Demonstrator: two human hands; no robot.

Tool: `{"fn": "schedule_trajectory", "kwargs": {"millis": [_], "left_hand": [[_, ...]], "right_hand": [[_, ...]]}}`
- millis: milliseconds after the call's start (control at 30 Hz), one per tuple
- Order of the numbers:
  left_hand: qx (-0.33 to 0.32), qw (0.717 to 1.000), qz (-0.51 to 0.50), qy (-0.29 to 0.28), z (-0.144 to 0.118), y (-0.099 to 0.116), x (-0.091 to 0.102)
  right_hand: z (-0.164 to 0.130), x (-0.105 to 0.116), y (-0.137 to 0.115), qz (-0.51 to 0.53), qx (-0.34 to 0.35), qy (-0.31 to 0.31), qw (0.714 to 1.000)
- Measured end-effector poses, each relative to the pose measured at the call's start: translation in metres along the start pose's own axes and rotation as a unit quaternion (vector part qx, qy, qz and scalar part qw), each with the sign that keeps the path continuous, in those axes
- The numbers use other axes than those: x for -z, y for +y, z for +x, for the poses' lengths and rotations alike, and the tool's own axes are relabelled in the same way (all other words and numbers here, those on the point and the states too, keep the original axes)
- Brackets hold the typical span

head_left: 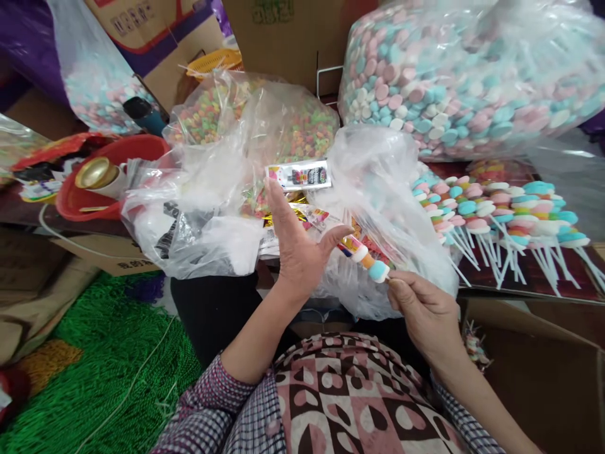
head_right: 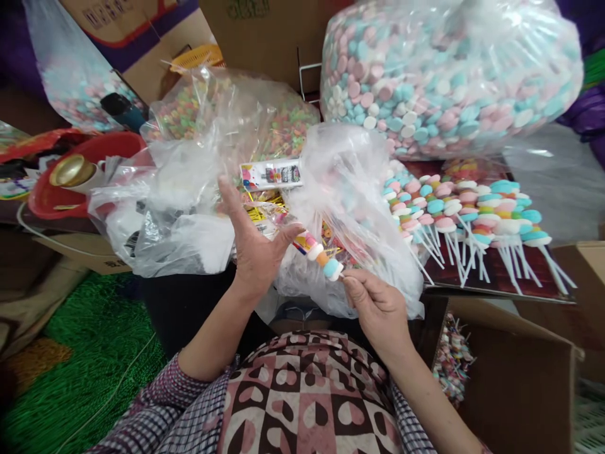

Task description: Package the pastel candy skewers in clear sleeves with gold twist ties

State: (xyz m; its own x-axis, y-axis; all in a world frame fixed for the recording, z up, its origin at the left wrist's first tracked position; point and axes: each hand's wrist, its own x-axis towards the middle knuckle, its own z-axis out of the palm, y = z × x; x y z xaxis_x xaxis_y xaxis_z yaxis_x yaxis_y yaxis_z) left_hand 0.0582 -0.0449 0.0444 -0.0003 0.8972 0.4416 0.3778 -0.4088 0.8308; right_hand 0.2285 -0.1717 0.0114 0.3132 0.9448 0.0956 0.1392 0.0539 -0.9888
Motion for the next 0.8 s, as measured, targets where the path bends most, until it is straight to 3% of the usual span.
{"fn": "schedule_trajectory", "kwargs": {"millis": [100, 200, 300, 400, 467, 633, 800], "left_hand": [[0.118, 0.983, -0.136, -0.039, -0.001, 0.005, -0.005], [0.214, 0.939, -0.263, -0.057, -0.002, 0.010, -0.008], [0.267, 0.881, -0.386, -0.063, -0.003, 0.019, -0.010], [0.299, 0.811, -0.489, -0.119, -0.006, 0.029, -0.012], [0.311, 0.782, -0.519, -0.150, -0.011, 0.036, -0.015], [0.292, 0.792, -0.518, -0.139, -0.018, 0.044, -0.021], [0.266, 0.818, -0.497, -0.115, -0.015, 0.037, -0.018]], "right_hand": [[-0.001, -0.006, 0.001, -0.001, 0.024, 0.003, 1.000], [-0.003, -0.008, 0.001, -0.008, 0.035, 0.010, 0.999], [-0.004, -0.008, 0.001, -0.015, 0.041, 0.009, 0.999], [-0.004, -0.012, 0.002, -0.008, 0.036, 0.004, 0.999], [-0.002, -0.016, 0.001, 0.008, 0.018, -0.001, 1.000], [0.004, -0.029, -0.008, 0.060, -0.052, -0.035, 0.996], [0.008, -0.029, -0.007, 0.067, -0.095, -0.080, 0.990]]}}
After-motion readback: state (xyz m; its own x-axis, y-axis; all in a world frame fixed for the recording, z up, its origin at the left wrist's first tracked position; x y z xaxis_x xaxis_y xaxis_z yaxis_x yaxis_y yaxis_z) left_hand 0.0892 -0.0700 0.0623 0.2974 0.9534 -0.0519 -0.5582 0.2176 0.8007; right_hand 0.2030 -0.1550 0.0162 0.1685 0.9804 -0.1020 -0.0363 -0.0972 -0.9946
